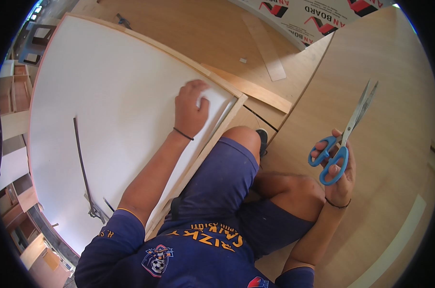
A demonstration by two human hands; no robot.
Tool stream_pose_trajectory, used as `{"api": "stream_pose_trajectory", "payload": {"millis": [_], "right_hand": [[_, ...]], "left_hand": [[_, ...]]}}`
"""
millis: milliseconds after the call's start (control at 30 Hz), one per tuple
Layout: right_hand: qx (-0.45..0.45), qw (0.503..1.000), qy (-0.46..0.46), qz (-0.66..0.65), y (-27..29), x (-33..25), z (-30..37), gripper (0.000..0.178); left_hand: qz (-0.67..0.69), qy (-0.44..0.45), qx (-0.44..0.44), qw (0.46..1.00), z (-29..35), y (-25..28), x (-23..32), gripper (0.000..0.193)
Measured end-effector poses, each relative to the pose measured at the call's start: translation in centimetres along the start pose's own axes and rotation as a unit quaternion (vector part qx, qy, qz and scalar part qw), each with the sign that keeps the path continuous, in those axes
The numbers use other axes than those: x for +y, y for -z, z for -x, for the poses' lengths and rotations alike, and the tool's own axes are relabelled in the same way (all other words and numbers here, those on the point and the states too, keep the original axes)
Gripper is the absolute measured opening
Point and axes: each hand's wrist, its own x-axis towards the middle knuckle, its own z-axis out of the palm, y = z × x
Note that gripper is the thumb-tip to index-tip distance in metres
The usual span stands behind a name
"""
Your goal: The person applies a strip of edge banding to a white furniture panel by hand, using scissors to trim the excess length and a pencil to mark it, and then checks the fit by aligning it against the panel edge.
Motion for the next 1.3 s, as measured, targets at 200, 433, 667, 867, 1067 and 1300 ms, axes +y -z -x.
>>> {"api": "stream_pose_trajectory", "payload": {"millis": [200, 433, 667, 867, 1067, 1300], "right_hand": [[0.004, 1.0, -0.001, -0.002, 0.1, 0.1, 0.1, 0.081], [0.001, 1.0, -0.002, 0.003, -0.1, -0.1, 0.0, 0.081], [-0.007, 1.0, -0.009, 0.005, -0.5, -0.1, -0.2, 0.081], [-0.083, 0.993, -0.081, 0.01, -0.8, 0.7, -1.0, 0.077], [-0.127, 0.985, -0.116, 0.017, -1.5, 1.0, -1.2, 0.074], [-0.116, 0.987, -0.114, 0.017, -1.1, 0.8, -0.9, 0.07]], "left_hand": [[-0.069, 0.013, -0.134, 0.989, 0.9, -1.0, 2.3, 0.018], [-0.035, -0.01, -0.131, 0.991, 0.7, -1.9, 2.2, 0.009], [0.058, 0.131, -0.097, 0.985, 0.2, -1.2, 2.1, 0.011], [0.027, 0.125, -0.098, 0.987, 0.3, -0.9, 2.9, 0.017], [-0.051, 0.073, -0.121, 0.989, 0.7, -1.2, 3.2, 0.015], [-0.052, 0.073, -0.101, 0.991, 0.6, -1.6, 2.7, 0.01]]}}
